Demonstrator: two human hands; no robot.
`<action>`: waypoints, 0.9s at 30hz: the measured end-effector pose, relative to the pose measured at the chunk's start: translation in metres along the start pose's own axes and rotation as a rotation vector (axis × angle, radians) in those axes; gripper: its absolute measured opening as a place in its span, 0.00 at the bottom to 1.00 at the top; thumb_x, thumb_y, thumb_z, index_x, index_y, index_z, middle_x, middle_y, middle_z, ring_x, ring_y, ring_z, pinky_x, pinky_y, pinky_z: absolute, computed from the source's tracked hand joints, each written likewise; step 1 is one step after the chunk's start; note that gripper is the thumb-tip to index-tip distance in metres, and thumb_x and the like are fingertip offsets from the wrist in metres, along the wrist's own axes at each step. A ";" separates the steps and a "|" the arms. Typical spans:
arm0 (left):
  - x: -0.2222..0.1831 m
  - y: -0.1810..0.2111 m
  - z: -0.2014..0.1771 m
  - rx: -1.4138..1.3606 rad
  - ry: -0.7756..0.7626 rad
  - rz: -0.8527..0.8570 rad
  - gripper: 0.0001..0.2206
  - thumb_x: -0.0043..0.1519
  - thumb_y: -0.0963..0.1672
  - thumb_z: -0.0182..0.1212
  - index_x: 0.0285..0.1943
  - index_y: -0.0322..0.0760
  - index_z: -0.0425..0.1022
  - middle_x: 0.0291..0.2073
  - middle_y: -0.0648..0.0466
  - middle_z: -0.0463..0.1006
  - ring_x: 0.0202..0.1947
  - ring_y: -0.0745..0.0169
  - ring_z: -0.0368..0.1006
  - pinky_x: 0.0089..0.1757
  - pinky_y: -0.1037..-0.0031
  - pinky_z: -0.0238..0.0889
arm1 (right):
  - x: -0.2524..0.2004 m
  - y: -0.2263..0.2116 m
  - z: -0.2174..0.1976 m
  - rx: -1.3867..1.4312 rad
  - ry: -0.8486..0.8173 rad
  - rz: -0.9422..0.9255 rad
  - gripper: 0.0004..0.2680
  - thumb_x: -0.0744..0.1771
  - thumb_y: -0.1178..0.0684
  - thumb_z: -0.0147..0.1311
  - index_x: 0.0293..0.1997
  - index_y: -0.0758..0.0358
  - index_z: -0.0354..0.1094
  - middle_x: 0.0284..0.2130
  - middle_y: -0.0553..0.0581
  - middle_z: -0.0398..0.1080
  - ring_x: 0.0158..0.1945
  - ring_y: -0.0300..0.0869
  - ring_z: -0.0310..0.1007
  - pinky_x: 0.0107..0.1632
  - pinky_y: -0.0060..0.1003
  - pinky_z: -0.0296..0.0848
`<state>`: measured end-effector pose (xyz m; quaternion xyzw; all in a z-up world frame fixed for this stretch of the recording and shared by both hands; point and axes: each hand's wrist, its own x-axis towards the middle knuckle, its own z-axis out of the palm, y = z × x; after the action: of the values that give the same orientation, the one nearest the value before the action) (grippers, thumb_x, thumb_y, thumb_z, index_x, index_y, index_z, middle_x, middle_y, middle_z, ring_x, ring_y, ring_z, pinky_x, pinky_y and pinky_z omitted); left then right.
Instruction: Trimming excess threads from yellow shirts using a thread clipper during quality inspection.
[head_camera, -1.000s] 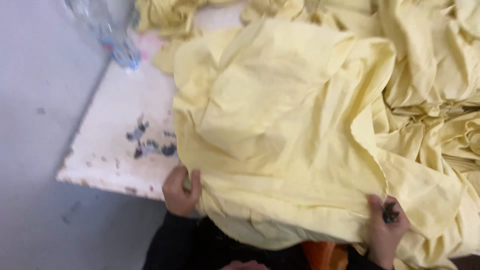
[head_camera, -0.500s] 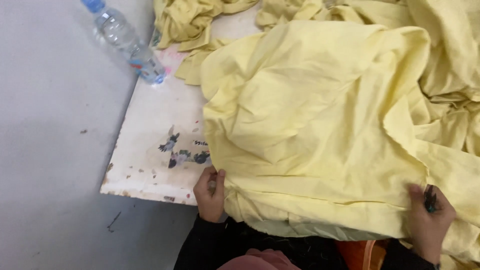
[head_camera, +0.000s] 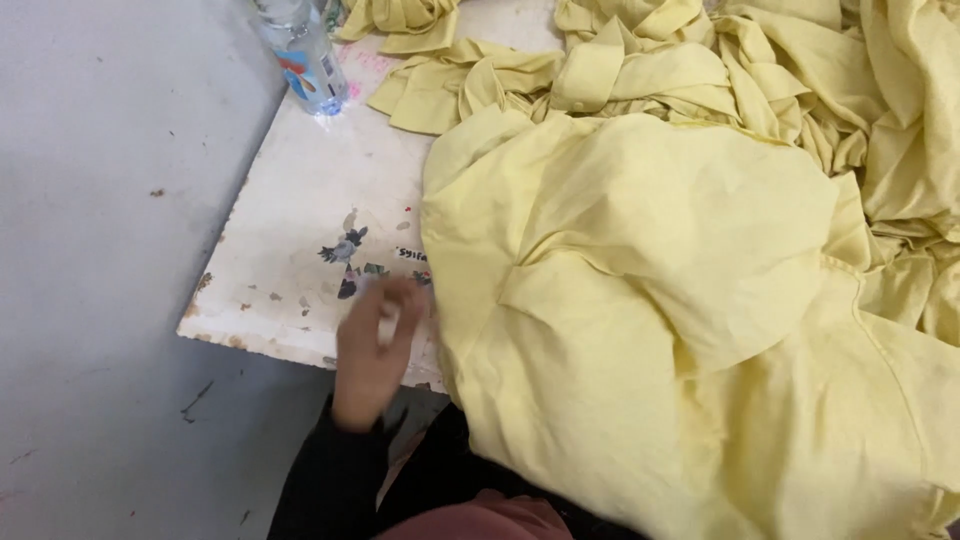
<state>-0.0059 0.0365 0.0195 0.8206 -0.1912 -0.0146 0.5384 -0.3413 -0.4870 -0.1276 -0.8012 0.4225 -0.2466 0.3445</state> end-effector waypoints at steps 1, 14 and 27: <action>0.012 -0.001 0.007 -0.001 0.000 0.002 0.08 0.57 0.43 0.49 0.39 0.32 0.67 0.29 0.43 0.72 0.35 0.43 0.70 0.37 0.56 0.60 | -0.010 -0.039 0.018 -0.004 -0.006 0.009 0.11 0.64 0.56 0.48 0.50 0.59 0.62 0.41 0.56 0.64 0.40 0.40 0.60 0.43 0.34 0.59; 0.059 -0.033 0.018 -0.337 0.387 -0.068 0.05 0.58 0.44 0.47 0.29 0.43 0.60 0.23 0.60 0.65 0.24 0.74 0.59 0.28 0.82 0.53 | -0.082 -0.226 0.091 0.184 0.000 -0.003 0.06 0.66 0.54 0.47 0.40 0.66 0.65 0.34 0.55 0.66 0.42 0.36 0.61 0.46 0.30 0.59; 0.082 -0.015 0.012 0.076 0.118 0.211 0.08 0.57 0.45 0.52 0.25 0.39 0.65 0.15 0.61 0.56 0.20 0.72 0.51 0.26 0.78 0.47 | -0.065 -0.176 0.085 0.403 0.171 0.058 0.04 0.66 0.54 0.50 0.37 0.51 0.57 0.21 0.44 0.56 0.22 0.29 0.52 0.27 0.23 0.52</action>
<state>0.0712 0.0039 0.0158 0.8152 -0.2448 0.0976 0.5158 -0.2275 -0.3316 -0.0552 -0.6799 0.4151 -0.3831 0.4677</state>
